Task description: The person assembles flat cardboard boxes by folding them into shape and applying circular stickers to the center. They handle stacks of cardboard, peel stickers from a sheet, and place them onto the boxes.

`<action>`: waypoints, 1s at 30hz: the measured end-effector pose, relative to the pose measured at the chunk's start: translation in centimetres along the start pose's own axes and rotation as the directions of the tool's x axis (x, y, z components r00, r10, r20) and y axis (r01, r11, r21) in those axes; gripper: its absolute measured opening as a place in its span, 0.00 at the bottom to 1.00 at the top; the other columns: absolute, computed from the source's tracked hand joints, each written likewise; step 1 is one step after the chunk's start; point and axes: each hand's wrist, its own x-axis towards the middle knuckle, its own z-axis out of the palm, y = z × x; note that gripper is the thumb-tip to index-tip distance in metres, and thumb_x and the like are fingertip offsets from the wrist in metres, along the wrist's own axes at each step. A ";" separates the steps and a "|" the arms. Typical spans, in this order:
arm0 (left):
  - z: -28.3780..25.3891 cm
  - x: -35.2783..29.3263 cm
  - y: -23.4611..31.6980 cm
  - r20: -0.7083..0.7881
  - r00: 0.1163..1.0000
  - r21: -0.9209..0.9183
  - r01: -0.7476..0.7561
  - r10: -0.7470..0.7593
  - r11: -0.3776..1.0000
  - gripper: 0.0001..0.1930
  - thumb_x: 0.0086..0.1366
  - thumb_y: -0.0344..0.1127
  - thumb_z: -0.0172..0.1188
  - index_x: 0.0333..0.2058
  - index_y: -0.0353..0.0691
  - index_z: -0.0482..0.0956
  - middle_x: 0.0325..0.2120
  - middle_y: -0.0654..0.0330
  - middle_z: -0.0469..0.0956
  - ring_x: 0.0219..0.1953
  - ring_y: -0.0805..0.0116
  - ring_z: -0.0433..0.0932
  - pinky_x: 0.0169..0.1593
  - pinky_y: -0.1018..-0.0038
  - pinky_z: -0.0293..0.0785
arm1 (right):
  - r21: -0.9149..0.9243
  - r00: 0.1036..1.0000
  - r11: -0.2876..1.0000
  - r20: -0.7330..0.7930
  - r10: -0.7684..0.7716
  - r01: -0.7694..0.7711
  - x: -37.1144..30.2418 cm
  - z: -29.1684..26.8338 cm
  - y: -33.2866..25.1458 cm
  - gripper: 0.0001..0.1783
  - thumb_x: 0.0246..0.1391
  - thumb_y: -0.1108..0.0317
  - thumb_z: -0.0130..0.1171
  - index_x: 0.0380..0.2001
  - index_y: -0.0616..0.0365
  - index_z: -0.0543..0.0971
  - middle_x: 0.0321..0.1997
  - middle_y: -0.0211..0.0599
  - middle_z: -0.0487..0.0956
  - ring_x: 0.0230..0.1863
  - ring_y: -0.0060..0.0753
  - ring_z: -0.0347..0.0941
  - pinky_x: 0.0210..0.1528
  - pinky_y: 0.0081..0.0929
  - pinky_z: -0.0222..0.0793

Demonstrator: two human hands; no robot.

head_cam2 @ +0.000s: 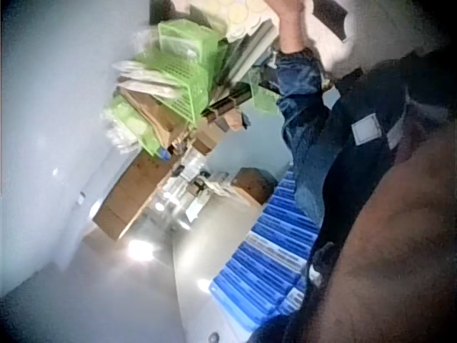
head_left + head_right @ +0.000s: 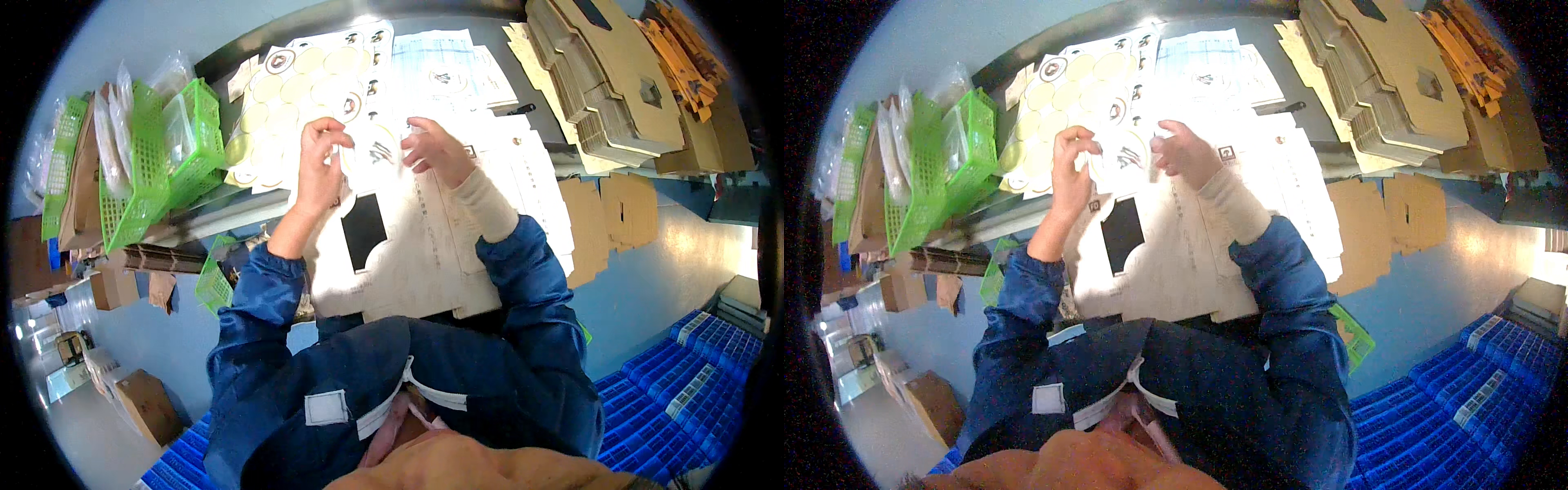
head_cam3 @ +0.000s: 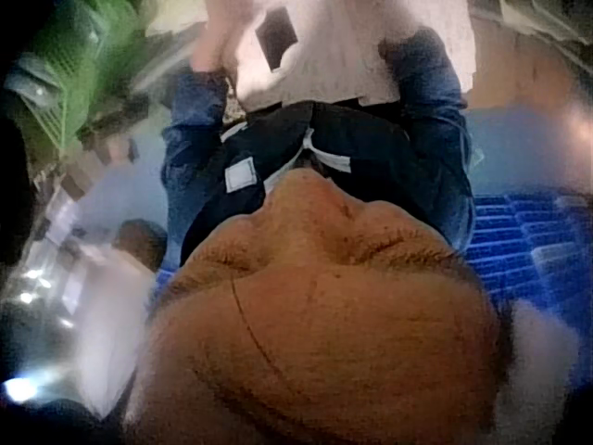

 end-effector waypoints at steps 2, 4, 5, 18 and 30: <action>-0.2 -2.2 2.9 -0.006 1.000 -0.023 -0.029 0.029 0.999 0.13 0.48 0.13 0.53 0.28 0.40 0.72 0.36 0.56 0.66 0.45 0.61 0.67 0.51 0.71 0.64 | -0.099 0.991 0.987 0.061 -0.120 0.126 -2.4 1.9 0.2 0.32 0.49 0.69 0.59 0.56 0.63 0.59 0.35 0.38 0.76 0.34 0.21 0.73 0.34 0.18 0.71; 0.2 -4.4 4.5 -0.058 0.991 -0.230 0.104 -0.120 0.968 0.12 0.54 0.16 0.52 0.36 0.38 0.72 0.41 0.58 0.68 0.45 0.65 0.69 0.50 0.73 0.66 | -0.132 0.976 0.969 0.094 -0.199 0.210 -4.4 3.1 1.0 0.33 0.48 0.72 0.58 0.57 0.64 0.59 0.36 0.40 0.77 0.35 0.22 0.73 0.36 0.19 0.71; 0.7 -5.7 4.9 -0.057 0.946 -0.439 0.263 -0.318 0.859 0.11 0.57 0.19 0.53 0.39 0.37 0.71 0.42 0.58 0.68 0.45 0.66 0.70 0.50 0.75 0.66 | -0.101 0.959 0.954 0.055 -0.276 0.281 -5.1 3.8 1.0 0.34 0.47 0.74 0.55 0.58 0.64 0.57 0.37 0.43 0.77 0.37 0.25 0.73 0.39 0.21 0.70; 0.0 -12.0 9.2 0.290 0.601 -0.821 0.556 -0.745 0.129 0.08 0.62 0.25 0.54 0.39 0.35 0.68 0.31 0.56 0.77 0.30 0.73 0.77 0.31 0.82 0.75 | -0.853 0.717 0.261 0.173 -0.675 0.452 -11.3 6.5 0.6 0.25 0.44 0.69 0.61 0.48 0.59 0.70 0.42 0.44 0.74 0.43 0.43 0.71 0.47 0.32 0.67; -0.5 -16.4 12.2 0.289 0.760 -0.567 0.626 -0.582 0.536 0.09 0.65 0.29 0.53 0.40 0.32 0.77 0.32 0.64 0.78 0.35 0.81 0.73 0.40 0.83 0.69 | -0.721 0.818 0.487 0.194 -0.541 0.493 -15.8 8.8 2.1 0.07 0.50 0.64 0.54 0.32 0.54 0.76 0.30 0.36 0.74 0.34 0.40 0.71 0.35 0.35 0.67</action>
